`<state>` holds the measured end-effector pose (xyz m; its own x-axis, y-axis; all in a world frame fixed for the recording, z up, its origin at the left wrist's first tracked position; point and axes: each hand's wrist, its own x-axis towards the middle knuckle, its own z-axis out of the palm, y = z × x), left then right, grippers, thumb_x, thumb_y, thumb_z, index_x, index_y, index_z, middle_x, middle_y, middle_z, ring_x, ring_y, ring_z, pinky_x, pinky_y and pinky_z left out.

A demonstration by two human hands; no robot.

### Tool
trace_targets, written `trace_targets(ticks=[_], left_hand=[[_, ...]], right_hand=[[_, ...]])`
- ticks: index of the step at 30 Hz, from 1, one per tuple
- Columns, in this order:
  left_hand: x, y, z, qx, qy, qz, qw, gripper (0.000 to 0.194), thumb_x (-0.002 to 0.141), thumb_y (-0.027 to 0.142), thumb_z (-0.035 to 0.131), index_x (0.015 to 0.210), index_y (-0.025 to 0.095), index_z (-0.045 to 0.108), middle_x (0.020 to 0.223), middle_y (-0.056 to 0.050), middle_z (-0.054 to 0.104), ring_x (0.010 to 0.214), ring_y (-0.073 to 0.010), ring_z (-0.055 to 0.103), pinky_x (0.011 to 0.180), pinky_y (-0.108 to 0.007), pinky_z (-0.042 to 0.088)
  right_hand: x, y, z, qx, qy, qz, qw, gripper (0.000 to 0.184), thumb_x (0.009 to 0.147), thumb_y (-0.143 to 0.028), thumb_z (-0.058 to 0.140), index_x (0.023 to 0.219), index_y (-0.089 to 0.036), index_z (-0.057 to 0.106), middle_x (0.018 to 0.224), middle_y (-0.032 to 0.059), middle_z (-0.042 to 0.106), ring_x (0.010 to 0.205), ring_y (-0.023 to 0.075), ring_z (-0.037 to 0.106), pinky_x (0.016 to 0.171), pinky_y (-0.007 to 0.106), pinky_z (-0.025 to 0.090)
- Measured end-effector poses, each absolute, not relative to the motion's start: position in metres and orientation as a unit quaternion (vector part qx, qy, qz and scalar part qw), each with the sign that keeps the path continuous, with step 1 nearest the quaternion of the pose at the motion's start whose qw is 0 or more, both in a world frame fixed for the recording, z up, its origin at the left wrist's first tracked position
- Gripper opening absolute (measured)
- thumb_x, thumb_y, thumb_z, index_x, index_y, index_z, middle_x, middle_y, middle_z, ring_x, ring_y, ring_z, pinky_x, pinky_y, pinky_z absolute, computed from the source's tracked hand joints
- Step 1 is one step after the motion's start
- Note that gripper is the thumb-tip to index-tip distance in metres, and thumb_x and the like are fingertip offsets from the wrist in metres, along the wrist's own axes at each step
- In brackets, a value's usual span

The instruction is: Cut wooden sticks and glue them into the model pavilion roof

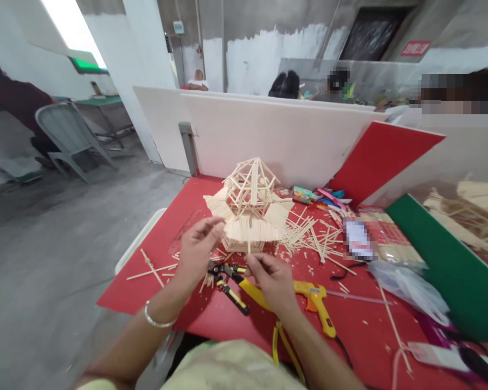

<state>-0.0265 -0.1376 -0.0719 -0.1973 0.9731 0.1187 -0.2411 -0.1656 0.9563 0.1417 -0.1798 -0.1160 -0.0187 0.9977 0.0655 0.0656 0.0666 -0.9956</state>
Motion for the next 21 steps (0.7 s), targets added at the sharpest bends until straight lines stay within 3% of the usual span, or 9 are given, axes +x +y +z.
trace_targets(ticks=[3, 5, 10, 15, 21], left_hand=[[-0.040, -0.103, -0.048, 0.481, 0.432, 0.642, 0.411, 0.021, 0.074, 0.031, 0.077, 0.090, 0.019, 0.072, 0.057, 0.003, 0.060, 0.041, -0.0053, 0.044, 0.039, -0.020, 0.033], [-0.043, -0.078, -0.036, 0.520, 0.435, 0.621, 0.393, 0.023, 0.074, 0.031, 0.077, 0.093, 0.020, 0.071, 0.065, 0.002, 0.063, 0.040, -0.0049, 0.046, 0.038, -0.021, 0.032], [-0.033, -0.032, -0.012, 0.574, 0.431, 0.518, 0.465, 0.032, 0.073, 0.030, 0.078, 0.101, 0.020, 0.065, 0.084, -0.002, 0.071, 0.039, -0.0036, 0.049, 0.033, -0.021, 0.024], [-0.023, -0.010, 0.001, 0.579, 0.438, 0.439, 0.530, 0.034, 0.069, 0.027, 0.083, 0.090, 0.018, 0.058, 0.066, 0.002, 0.064, 0.036, -0.0043, 0.050, 0.033, -0.020, 0.015], [-0.013, 0.005, -0.001, 0.576, 0.433, 0.402, 0.566, 0.037, 0.063, 0.020, 0.086, 0.077, 0.020, 0.051, 0.048, 0.008, 0.051, 0.034, -0.0060, 0.048, 0.033, -0.019, 0.015]], right_hand=[[0.140, -0.158, -0.083, -0.498, -0.546, 0.425, 0.522, 0.029, 0.084, -0.045, 0.064, 0.076, -0.018, 0.071, 0.058, -0.0016, 0.064, 0.048, 0.0087, 0.047, 0.048, 0.021, 0.038], [0.135, -0.143, -0.071, -0.508, -0.547, 0.399, 0.533, 0.033, 0.084, -0.047, 0.064, 0.071, -0.017, 0.070, 0.056, -0.0020, 0.062, 0.046, 0.0075, 0.043, 0.046, 0.021, 0.035], [0.123, -0.111, -0.074, -0.512, -0.527, 0.378, 0.563, 0.040, 0.085, -0.051, 0.061, 0.066, -0.017, 0.068, 0.051, -0.0036, 0.058, 0.043, 0.0064, 0.039, 0.044, 0.020, 0.032], [0.121, -0.096, -0.081, -0.504, -0.519, 0.386, 0.573, 0.041, 0.085, -0.051, 0.061, 0.064, -0.017, 0.068, 0.051, -0.0037, 0.058, 0.043, 0.0062, 0.039, 0.044, 0.020, 0.032], [0.122, -0.089, -0.082, -0.502, -0.508, 0.387, 0.583, 0.040, 0.084, -0.052, 0.061, 0.065, -0.017, 0.068, 0.053, -0.0032, 0.061, 0.043, 0.0061, 0.040, 0.044, 0.019, 0.032]])
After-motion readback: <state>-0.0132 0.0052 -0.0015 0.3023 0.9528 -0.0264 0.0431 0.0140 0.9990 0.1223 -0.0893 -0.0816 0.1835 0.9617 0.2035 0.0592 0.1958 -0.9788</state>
